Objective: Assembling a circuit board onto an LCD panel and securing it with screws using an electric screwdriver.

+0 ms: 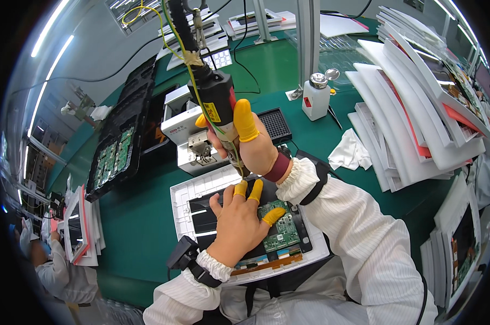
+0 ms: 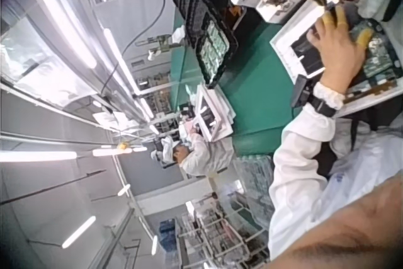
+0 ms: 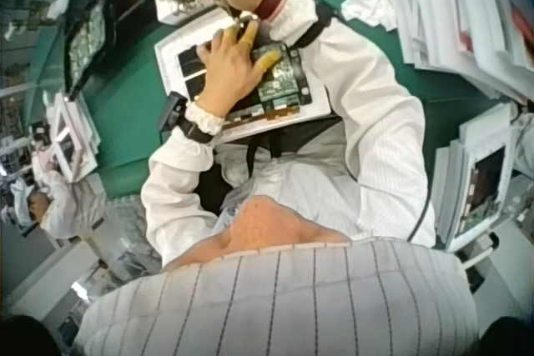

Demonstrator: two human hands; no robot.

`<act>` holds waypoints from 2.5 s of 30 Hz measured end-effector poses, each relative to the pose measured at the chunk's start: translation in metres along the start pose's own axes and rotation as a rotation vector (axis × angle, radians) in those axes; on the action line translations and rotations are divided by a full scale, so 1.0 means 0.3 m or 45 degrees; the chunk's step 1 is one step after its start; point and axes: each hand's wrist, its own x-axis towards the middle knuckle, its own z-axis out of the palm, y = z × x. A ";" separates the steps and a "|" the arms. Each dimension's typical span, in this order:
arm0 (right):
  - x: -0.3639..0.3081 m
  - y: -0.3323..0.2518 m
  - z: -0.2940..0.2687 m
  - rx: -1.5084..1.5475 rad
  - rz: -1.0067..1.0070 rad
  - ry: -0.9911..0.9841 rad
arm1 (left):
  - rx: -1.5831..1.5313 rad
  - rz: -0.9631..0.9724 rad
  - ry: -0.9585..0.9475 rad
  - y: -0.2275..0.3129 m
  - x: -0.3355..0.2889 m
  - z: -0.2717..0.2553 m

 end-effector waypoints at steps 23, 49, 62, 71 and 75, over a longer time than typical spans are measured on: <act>0.007 0.010 0.013 -0.100 -0.022 0.033 | 0.078 -0.013 -0.106 -0.003 0.002 -0.022; 0.005 -0.013 0.018 -0.331 -0.003 0.106 | -0.005 -0.028 -0.113 -0.009 0.003 -0.025; 0.015 0.023 0.011 -0.173 -0.115 -0.049 | 0.002 -0.035 -0.090 -0.003 0.005 -0.024; 0.013 0.006 0.014 -0.165 -0.065 -0.054 | 0.044 -0.028 -0.168 -0.007 0.004 -0.032; 0.017 -0.017 0.025 -0.372 -0.030 0.071 | 0.037 -0.028 -0.180 -0.011 0.002 -0.029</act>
